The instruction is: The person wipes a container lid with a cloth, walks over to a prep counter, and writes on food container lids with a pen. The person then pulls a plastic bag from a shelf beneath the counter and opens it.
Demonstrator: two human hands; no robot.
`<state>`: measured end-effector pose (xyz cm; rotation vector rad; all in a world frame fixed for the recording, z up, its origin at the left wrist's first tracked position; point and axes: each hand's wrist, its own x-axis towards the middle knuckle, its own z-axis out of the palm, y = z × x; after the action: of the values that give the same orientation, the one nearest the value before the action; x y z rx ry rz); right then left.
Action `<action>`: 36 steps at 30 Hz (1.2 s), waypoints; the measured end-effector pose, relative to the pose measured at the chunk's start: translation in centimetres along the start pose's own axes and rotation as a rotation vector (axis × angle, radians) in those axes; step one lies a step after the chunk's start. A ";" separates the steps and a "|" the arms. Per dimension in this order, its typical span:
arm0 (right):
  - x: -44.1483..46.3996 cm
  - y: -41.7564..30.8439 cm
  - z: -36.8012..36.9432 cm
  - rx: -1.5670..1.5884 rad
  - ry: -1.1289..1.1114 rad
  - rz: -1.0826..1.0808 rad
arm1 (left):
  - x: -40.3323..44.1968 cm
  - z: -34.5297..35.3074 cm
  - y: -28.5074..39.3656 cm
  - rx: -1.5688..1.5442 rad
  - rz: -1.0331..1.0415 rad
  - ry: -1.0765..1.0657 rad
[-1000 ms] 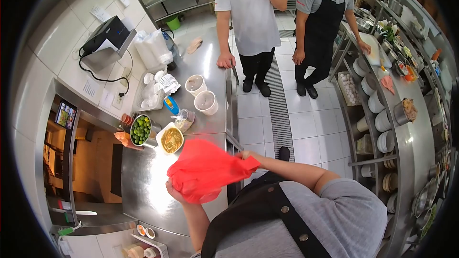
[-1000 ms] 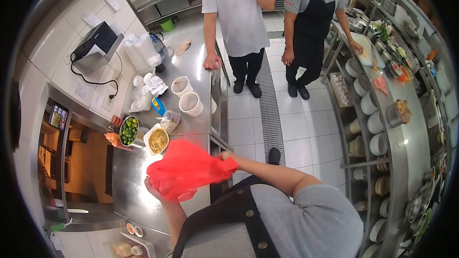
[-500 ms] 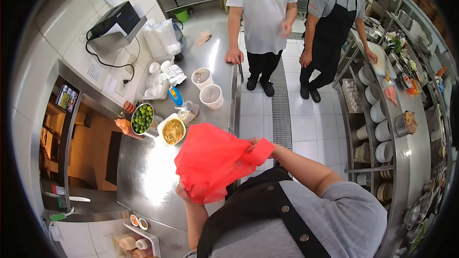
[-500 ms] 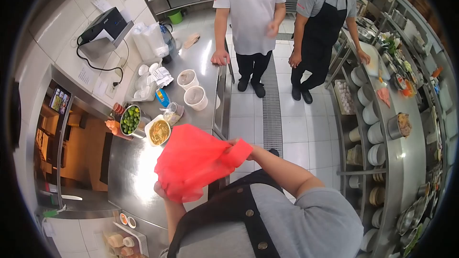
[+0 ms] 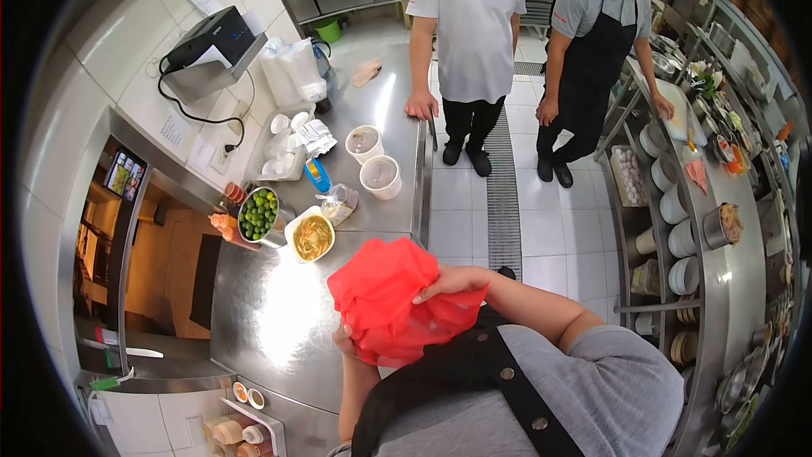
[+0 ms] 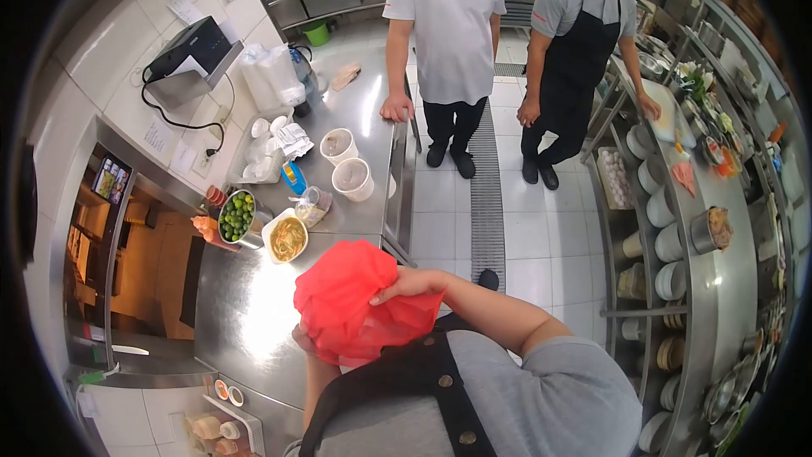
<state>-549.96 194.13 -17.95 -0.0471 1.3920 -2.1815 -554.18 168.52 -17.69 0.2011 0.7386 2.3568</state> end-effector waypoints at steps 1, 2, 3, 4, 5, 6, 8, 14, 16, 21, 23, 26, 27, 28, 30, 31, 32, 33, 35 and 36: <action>-0.1 -0.2 -0.2 0.012 0.018 0.005 | 0.0 -0.1 0.3 -0.001 0.003 0.023; -0.3 -0.4 -0.4 0.025 0.037 0.010 | 0.0 -0.1 0.7 0.007 0.030 0.041; -0.5 -0.8 -0.6 0.029 0.050 -0.007 | 0.0 -0.1 1.4 0.016 0.058 0.057; -0.7 -1.3 -0.9 0.034 0.063 -0.025 | 0.1 0.1 2.2 0.026 0.083 0.073; -1.0 -1.8 -1.2 0.040 0.077 -0.042 | 0.3 0.4 2.9 0.133 0.091 0.091; -1.5 -2.1 -1.4 0.146 0.056 -0.085 | 0.7 1.3 3.7 0.241 0.096 0.112; -2.8 -3.4 -1.9 0.355 0.012 -0.172 | 1.5 -0.2 4.5 0.527 0.045 0.189; -2.2 -4.4 0.5 0.949 -0.055 -0.278 | 4.6 -5.9 -1.2 0.584 -0.148 0.499; -1.6 -4.2 0.3 0.984 -0.114 -0.360 | 4.8 -5.9 -1.5 0.450 -0.194 0.460; -2.6 -5.7 -3.5 0.494 -0.280 -0.376 | 0.6 -5.9 1.5 0.051 0.018 0.086; -0.6 -1.3 -8.5 0.121 0.004 -0.140 | 0.3 -0.3 4.1 0.106 0.073 -0.010; 2.0 4.3 -10.0 0.144 0.241 -0.020 | 1.9 -1.2 2.2 -0.261 0.089 -0.153; 2.9 5.9 -9.9 0.145 0.268 -0.038 | 2.1 -1.6 1.9 -0.331 0.086 -0.110; 3.7 7.5 -9.6 0.150 0.297 -0.056 | 2.4 -1.7 1.6 -0.400 0.085 -0.067; 4.5 9.9 -10.0 -0.083 0.431 -0.025 | 2.9 -1.4 1.9 -0.235 0.060 0.227; 4.6 11.2 -10.3 -0.234 0.478 0.022 | 2.4 -1.6 1.9 -0.205 0.048 0.242; 4.5 12.2 -10.7 -0.391 0.523 0.067 | 2.1 -1.7 2.0 -0.175 0.038 0.251; 3.7 11.9 -10.4 -0.489 0.492 0.099 | 1.7 -1.9 2.0 -0.143 0.029 0.258; 1.4 10.0 -9.7 -0.689 0.433 0.155 | 1.3 -2.9 1.7 -0.135 0.010 0.233; 0.8 10.2 -10.2 -0.672 0.365 0.214 | 1.3 -3.1 1.5 -0.131 -0.003 0.214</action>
<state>-549.47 199.02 -31.59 0.2536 2.1717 -1.5140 -557.02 166.97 -19.46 -0.1106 0.6795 2.4380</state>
